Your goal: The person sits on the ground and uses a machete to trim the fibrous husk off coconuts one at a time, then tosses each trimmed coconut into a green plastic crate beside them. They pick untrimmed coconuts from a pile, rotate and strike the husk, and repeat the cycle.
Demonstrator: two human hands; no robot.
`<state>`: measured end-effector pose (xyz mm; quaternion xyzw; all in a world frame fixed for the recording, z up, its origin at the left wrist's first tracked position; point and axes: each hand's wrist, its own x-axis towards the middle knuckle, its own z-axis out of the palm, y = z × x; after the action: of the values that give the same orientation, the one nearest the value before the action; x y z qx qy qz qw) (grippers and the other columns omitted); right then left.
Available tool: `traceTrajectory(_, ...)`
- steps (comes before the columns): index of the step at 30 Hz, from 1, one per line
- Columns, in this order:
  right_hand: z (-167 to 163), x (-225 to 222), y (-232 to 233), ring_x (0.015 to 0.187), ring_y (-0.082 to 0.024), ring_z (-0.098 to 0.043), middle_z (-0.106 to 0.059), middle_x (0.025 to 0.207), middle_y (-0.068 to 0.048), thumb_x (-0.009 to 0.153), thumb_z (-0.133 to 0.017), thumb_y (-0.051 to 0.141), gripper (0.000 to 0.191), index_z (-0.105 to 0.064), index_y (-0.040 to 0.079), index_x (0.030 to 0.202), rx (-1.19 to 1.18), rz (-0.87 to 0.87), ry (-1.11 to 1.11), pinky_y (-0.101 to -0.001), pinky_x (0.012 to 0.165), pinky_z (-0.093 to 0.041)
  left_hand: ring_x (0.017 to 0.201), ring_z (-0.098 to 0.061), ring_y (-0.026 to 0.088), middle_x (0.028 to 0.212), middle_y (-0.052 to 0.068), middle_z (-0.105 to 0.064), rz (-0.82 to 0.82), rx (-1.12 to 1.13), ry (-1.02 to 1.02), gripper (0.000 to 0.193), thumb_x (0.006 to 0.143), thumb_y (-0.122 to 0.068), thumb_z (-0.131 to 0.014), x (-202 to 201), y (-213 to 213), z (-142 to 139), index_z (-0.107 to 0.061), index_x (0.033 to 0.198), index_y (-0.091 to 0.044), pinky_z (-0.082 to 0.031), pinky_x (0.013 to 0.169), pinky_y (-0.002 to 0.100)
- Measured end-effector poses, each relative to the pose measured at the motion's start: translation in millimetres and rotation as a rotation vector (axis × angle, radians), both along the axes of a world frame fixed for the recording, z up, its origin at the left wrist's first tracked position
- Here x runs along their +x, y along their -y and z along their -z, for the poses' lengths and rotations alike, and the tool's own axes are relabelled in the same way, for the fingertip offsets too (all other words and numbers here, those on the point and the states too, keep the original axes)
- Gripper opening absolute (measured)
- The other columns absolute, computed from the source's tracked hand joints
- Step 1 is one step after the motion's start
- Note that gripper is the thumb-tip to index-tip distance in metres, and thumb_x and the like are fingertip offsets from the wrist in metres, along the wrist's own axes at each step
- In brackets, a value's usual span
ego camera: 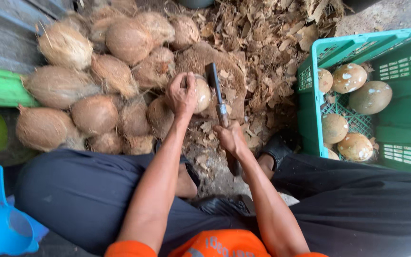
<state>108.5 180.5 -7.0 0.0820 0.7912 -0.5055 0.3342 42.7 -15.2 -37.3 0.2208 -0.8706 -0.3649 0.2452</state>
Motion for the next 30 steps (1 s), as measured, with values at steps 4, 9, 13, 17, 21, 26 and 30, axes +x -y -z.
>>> traceTrajectory(4,3.9,-3.8,-4.1,0.041,-0.012,-0.047,-0.056,0.057,-0.002,0.094,-0.066,0.032,0.03,-0.062,0.008,0.077,-0.053,-0.013,0.049,-0.033,0.037,-0.041,0.076,-0.069,0.02,0.086,0.006,-0.075,0.03,0.291,0.122,0.038,0.099,-0.045,-0.055,1.3,5.7,-2.7,-0.075,0.096,-0.012,-0.056,0.069,0.039)
traceTrajectory(9,-26.1,-2.2,-10.1,0.042,-0.011,-0.049,-0.056,0.058,-0.002,0.094,-0.073,0.027,0.027,-0.065,0.004,0.082,-0.301,0.135,0.063,-0.0306,0.038,-0.038,0.079,-0.07,0.02,0.09,0.006,-0.075,0.064,0.327,0.109,0.041,0.097,-0.045,-0.052,6.2,13.3,-3.3,-0.075,0.099,-0.011,-0.059,0.066,0.04)
traceTrajectory(13,-33.5,1.7,-3.4,0.04,-0.009,-0.05,-0.055,0.055,0.0,0.094,-0.066,0.028,0.016,-0.065,0.013,0.089,-0.247,0.189,-0.182,-0.0299,0.036,-0.043,0.08,-0.072,0.018,0.091,0.006,-0.077,0.103,0.363,0.042,0.042,0.098,-0.047,-0.054,7.2,12.9,1.2,-0.076,0.1,-0.011,-0.06,0.075,0.037)
traceTrajectory(17,-14.8,4.6,5.3,0.046,-0.014,-0.05,-0.057,0.06,-0.003,0.099,-0.071,0.024,0.032,-0.053,0.006,0.078,-0.292,0.196,-0.309,-0.0322,0.041,-0.046,0.081,-0.07,0.018,0.093,0.005,-0.076,0.115,0.187,-0.035,0.043,0.102,-0.049,-0.053,4.3,12.0,2.9,-0.076,0.101,-0.012,-0.055,0.077,0.035)
traceTrajectory(21,-3.8,4.8,4.2,0.041,-0.015,-0.05,-0.057,0.058,-0.002,0.094,-0.066,0.026,0.024,-0.059,0.009,0.079,-0.08,0.027,0.096,-0.0339,0.036,-0.045,0.07,-0.065,0.018,0.082,0.003,-0.076,0.046,0.279,0.214,0.044,0.099,-0.053,-0.051,1.2,13.5,0.5,-0.077,0.097,-0.017,-0.052,0.069,0.036)
traceTrajectory(26,-23.8,-1.4,-5.0,0.042,-0.012,-0.051,-0.057,0.057,-0.002,0.093,-0.068,0.025,0.018,-0.062,0.013,0.082,-0.146,0.133,-0.023,-0.0301,0.039,-0.041,0.075,-0.067,0.016,0.088,0.004,-0.073,-0.014,0.342,0.113,0.045,0.098,-0.055,-0.055,-0.4,13.2,1.4,-0.075,0.1,-0.015,-0.055,0.063,0.036)
traceTrajectory(30,-31.0,-4.0,-3.7,0.042,-0.011,-0.05,-0.054,0.055,-0.002,0.098,-0.067,0.029,0.027,-0.059,0.01,0.081,-0.198,0.181,-0.132,-0.0289,0.039,-0.041,0.074,-0.07,0.015,0.089,0.004,-0.072,-0.055,0.398,0.066,0.046,0.086,-0.054,-0.069,1.3,11.3,3.1,-0.073,0.101,-0.011,-0.057,0.058,0.036)
